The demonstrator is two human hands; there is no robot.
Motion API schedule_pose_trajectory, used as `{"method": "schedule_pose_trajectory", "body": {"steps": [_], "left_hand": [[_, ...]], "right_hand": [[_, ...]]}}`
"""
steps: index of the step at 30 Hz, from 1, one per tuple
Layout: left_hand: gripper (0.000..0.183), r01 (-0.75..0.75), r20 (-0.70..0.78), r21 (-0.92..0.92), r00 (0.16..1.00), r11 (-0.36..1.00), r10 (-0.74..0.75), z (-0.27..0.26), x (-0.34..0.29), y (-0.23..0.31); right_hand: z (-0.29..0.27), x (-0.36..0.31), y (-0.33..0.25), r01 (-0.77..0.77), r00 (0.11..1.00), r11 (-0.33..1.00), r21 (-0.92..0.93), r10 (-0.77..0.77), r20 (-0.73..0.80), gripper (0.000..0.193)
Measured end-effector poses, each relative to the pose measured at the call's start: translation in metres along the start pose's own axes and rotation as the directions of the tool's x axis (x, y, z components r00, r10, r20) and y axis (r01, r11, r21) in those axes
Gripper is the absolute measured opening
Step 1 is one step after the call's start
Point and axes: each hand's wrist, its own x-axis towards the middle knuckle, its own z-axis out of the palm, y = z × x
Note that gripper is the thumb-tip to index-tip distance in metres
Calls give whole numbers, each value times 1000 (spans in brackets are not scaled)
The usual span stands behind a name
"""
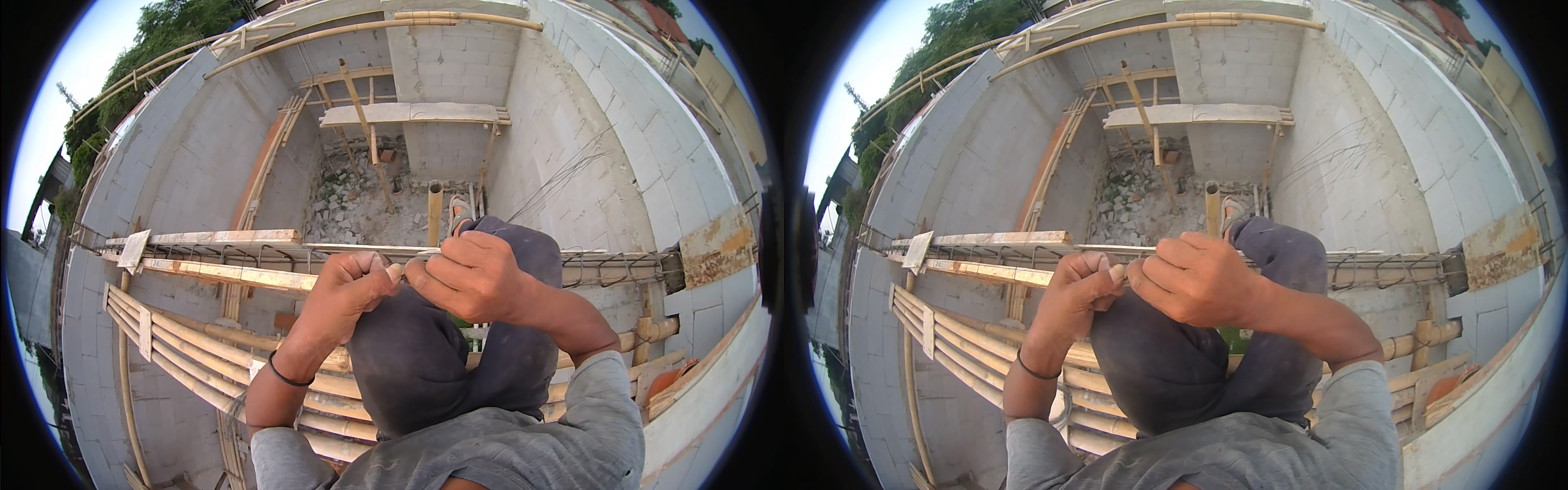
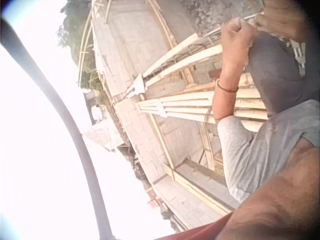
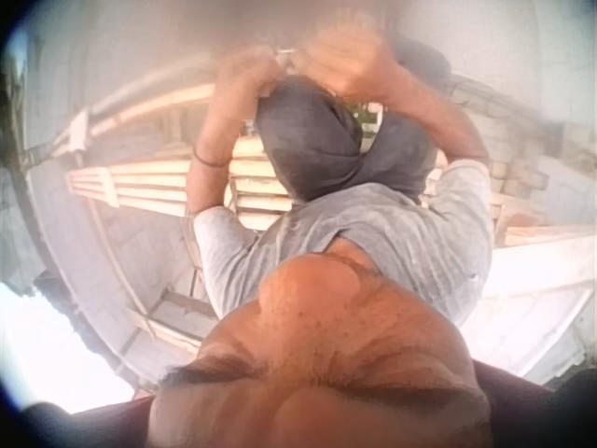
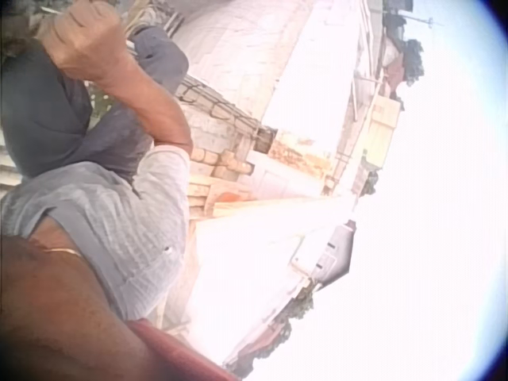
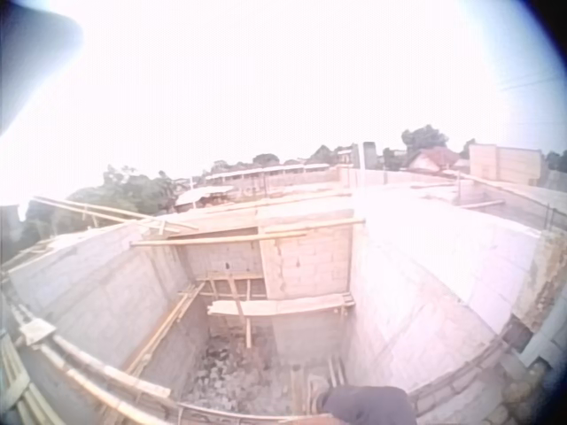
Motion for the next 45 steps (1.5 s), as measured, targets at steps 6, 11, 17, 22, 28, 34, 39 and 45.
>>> {"method": "schedule_pose_trajectory", "body": {"steps": [6, 11, 17, 22, 28, 34, 39, 45], "left_hand": [[26, -476, 96, 829, 639, 294, 763, 16, -6, -17], [20, -420, 290, 903, 447, -88, 846, 24, -5, -19], [24, -405, 314, 909, 500, -103, 807, 27, -9, -15], [34, -427, 371, 893, 522, -141, 768, 25, -10, -11], [19, -655, 377, 718, 649, 235, 661, 9, -2, 1], [7, -479, 244, 833, 769, 278, 591, -14, 6, 13], [13, -355, 158, 881, 844, 313, 512, -60, 7, 25], [35, -282, 3, 906, 749, 314, 663, -139, 9, 6]], "right_hand": [[-3, -3, 4, -139, 990, 974, 177, 130, 63, 24], [-7, 1, 0, -143, 989, 979, 143, 135, 65, 22], [-12, 6, -2, -98, 994, 993, 67, 94, 61, 19], [-13, 9, 0, -43, 999, 999, 12, 43, 14, 19], [-12, 4, 14, 28, 997, 996, 89, -33, 63, 23], [8, 5, 40, -142, 968, 980, 136, 109, 224, 16], [2, 3, 62, -269, 933, 960, 81, 238, 270, 15], [-19, -2, 101, -421, 907, 898, 129, 416, 69, 18]]}}
